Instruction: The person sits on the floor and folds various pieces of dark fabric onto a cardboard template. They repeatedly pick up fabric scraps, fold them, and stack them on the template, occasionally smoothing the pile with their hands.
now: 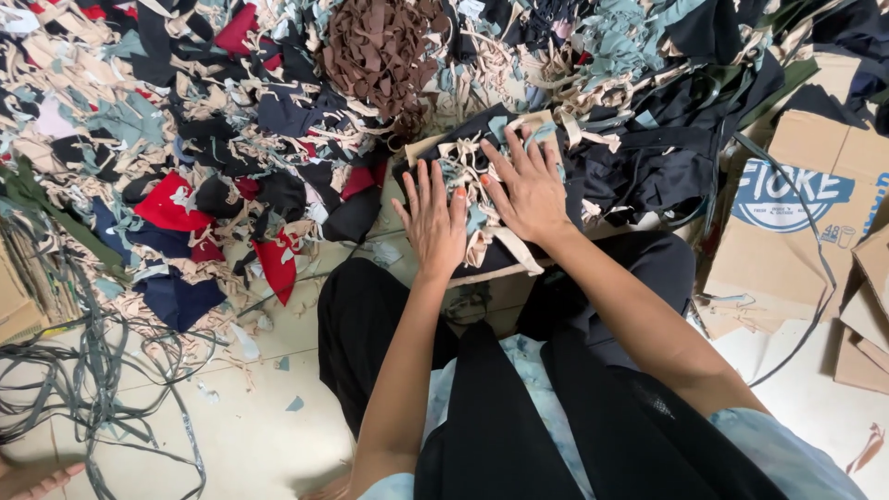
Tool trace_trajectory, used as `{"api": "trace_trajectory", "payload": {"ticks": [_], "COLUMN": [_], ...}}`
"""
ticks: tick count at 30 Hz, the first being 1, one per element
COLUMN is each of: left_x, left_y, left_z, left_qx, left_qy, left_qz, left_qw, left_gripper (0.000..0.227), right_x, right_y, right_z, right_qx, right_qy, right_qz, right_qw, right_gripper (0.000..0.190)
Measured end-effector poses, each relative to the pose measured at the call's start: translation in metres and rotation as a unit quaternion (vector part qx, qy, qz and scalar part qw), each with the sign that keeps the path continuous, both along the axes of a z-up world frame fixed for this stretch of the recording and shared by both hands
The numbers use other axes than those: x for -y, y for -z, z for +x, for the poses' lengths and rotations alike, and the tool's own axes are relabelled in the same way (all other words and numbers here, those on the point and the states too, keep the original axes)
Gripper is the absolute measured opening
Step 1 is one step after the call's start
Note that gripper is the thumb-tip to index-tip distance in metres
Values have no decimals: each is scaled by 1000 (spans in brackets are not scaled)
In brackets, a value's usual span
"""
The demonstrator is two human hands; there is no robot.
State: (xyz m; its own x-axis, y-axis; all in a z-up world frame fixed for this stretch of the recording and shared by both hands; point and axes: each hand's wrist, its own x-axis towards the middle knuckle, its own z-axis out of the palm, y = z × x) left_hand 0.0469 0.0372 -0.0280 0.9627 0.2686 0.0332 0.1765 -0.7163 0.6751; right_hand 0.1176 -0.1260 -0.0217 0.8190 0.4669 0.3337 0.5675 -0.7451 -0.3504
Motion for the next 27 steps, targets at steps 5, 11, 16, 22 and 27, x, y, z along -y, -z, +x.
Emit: {"api": "trace_trajectory", "payload": {"ticks": [5, 11, 16, 22, 27], "left_x": [0, 1, 9, 22, 24], "left_y": [5, -21, -52, -13, -27], "left_z": [14, 6, -19, -19, -19], "left_qx": [-15, -14, 27, 68, 88], "left_qy": [1, -10, 115, 54, 64], "left_qz": [11, 32, 83, 115, 119], "left_qw": [1000, 999, 989, 990, 987], "left_gripper": [66, 70, 117, 93, 98], "right_x": [-3, -5, -5, 6, 18], "right_y": [15, 13, 9, -15, -36], "right_z": [14, 16, 15, 15, -3], "right_qx": [15, 18, -17, -104, -30], "right_qy": [22, 18, 17, -20, -7], "right_qz": [-31, -50, -35, 24, 54], "right_qw": [999, 998, 999, 994, 998], "right_gripper": [48, 47, 46, 50, 56]}}
